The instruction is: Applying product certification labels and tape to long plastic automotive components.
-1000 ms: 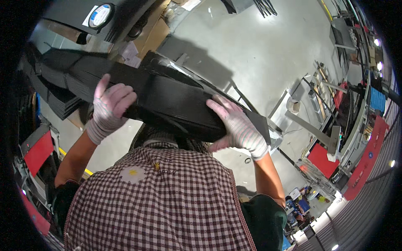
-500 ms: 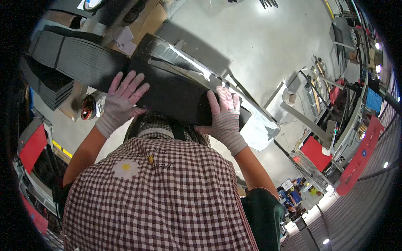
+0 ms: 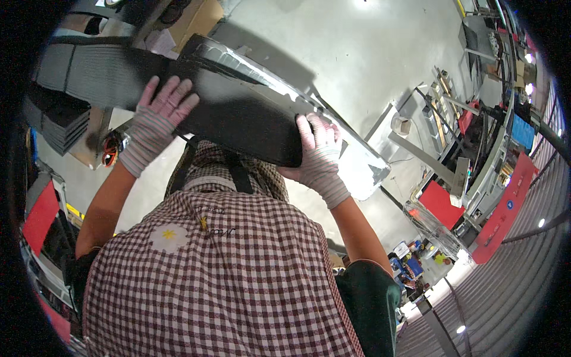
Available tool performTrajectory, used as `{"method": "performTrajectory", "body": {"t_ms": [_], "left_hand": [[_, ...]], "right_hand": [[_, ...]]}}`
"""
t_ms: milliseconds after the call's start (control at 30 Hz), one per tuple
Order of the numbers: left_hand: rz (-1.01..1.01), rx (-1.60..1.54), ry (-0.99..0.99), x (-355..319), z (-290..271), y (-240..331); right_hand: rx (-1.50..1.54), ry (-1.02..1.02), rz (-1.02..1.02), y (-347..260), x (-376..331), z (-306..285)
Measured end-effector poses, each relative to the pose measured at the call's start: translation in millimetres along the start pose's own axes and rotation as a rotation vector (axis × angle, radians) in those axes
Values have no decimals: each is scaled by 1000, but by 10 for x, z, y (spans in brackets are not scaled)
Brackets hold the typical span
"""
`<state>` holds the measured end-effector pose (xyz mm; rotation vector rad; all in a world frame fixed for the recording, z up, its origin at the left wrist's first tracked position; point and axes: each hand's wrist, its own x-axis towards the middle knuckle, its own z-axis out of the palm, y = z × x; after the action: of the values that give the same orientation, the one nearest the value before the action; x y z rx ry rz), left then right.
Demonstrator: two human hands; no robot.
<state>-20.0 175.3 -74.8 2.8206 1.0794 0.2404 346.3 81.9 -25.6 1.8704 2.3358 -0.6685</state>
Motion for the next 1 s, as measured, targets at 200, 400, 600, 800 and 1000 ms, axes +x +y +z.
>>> {"method": "performTrajectory", "body": {"t_ms": [200, 400, 600, 800, 1000], "left_hand": [[-164, 134, 25, -72, -26, -475], [-268, 28, -38, -78, -83, -422], [-311, 59, -30, -79, -77, -403], [-396, 40, -197, -13, -219, -129], [-75, -278, -97, 187, -174, 561]], "right_hand": [[34, 85, 36, -511, 547, -22], [35, -33, -57, -227, 427, -246], [-11, 42, -79, -120, 235, -138], [-94, 97, -46, -332, 141, -89], [75, 419, -245, -195, -101, 284]]}}
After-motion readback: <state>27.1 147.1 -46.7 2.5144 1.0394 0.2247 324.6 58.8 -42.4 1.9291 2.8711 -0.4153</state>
